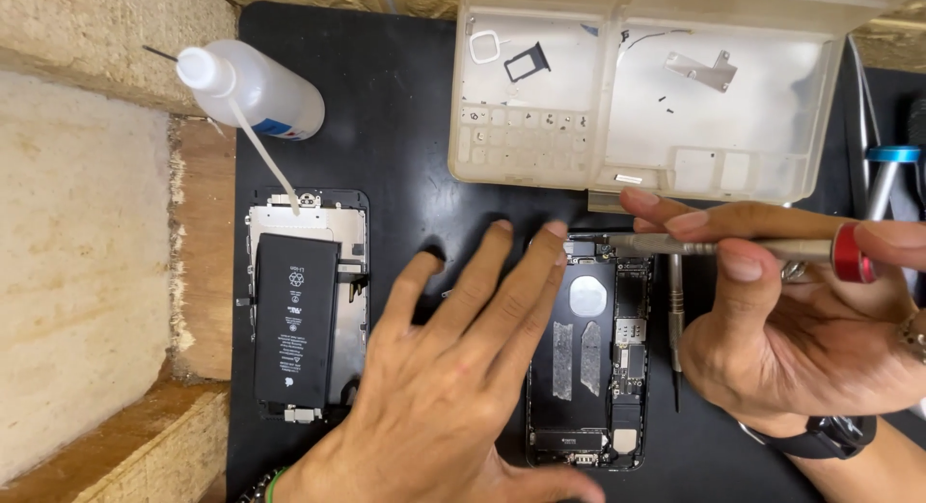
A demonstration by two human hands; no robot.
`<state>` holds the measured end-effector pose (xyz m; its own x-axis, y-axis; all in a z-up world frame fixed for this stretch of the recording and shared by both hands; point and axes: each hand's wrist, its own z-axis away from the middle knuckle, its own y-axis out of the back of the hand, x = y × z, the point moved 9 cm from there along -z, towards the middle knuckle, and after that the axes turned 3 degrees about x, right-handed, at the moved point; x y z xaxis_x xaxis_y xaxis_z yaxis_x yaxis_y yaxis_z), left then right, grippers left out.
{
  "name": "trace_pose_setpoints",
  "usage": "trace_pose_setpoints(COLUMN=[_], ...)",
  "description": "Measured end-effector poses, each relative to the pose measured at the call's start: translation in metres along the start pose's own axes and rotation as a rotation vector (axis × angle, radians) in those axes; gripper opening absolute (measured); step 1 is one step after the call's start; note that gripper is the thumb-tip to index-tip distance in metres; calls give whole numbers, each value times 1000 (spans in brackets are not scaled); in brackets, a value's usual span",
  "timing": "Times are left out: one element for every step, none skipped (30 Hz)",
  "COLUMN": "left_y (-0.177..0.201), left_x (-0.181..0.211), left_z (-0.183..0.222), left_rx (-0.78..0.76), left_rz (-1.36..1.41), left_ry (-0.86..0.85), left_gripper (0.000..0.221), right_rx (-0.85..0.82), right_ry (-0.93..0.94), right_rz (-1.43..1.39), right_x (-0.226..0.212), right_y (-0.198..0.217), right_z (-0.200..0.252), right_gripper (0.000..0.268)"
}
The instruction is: Disassembling a mobile phone by removing screws and manipulating internal components on a repair bench.
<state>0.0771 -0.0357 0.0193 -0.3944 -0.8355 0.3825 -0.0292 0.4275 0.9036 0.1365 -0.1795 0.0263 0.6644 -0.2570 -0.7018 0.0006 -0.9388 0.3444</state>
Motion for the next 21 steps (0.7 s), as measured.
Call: trace_pose_setpoints(left_y=[-2, -4, -10, -15, -14, -15, -16, -15, -14, -14, -13, -14, -14, -12, -10, -9, -8, -8, -8, -8, -8], left_x=[4, 4, 5, 6, 6, 6, 7, 7, 6, 6, 7, 7, 6, 6, 6, 6, 6, 7, 7, 7, 8], left_z=[1, 3, 5, 7, 6, 6, 7, 7, 7, 6, 6, 6, 6, 7, 7, 7, 7, 7, 7, 7, 7], left_rx=[-18, -14, -56, -97, -93, -115, -137, -134, -132, -127, -122, -131, -139, -134, -129, -126, -121, -120, -118, -115, -112], left_rz=[-42, -45, -110, -177, -181, -199, -218, -219, -243, -266, -267, -281, -294, -295, -252, -209, -210, -190, -171, -171, -194], left_ry=[-47, -49, -73, -97, -97, -98, -100, -101, -99, -102, -106, -102, -98, -98, -92, -87, -88, -89, -90, -92, -101], left_gripper=[115, 115, 127, 141, 141, 149, 159, 159, 164, 169, 169, 168, 167, 167, 161, 155, 155, 151, 147, 147, 147], right_rx=[51, 53, 40, 27, 28, 13, -2, -2, -22, -40, -38, 7, 52, 51, 39, 27, 27, 51, 75, 75, 38], right_ry=[-21, -17, 28, 74, 79, 82, 85, 88, 85, 83, 88, 105, 122, 127, 129, 129, 133, 127, 120, 123, 136], right_rz=[-39, -39, -69, -101, -102, -87, -70, -70, -41, -9, -5, -22, -39, -38, -11, 15, 17, 18, 20, 22, 47], right_x=[4, 5, 2, -1, -2, -2, -2, -4, -6, -7, -6, -5, -5, -5, -5, -4, -5, -5, -4, -8, -13], right_y=[3, 4, 3, 2, 4, 5, 6, 7, 6, 6, 6, 10, 14, 17, 18, 20, 19, 20, 21, 22, 19], right_z=[2, 1, 0, -1, -1, -1, 0, -2, -3, -4, -5, -5, -5, -4, -4, -4, -4, -4, -4, -7, -9], right_gripper=[29, 29, 49, 74, 74, 67, 62, 62, 61, 60, 60, 48, 36, 36, 43, 50, 50, 43, 37, 37, 43])
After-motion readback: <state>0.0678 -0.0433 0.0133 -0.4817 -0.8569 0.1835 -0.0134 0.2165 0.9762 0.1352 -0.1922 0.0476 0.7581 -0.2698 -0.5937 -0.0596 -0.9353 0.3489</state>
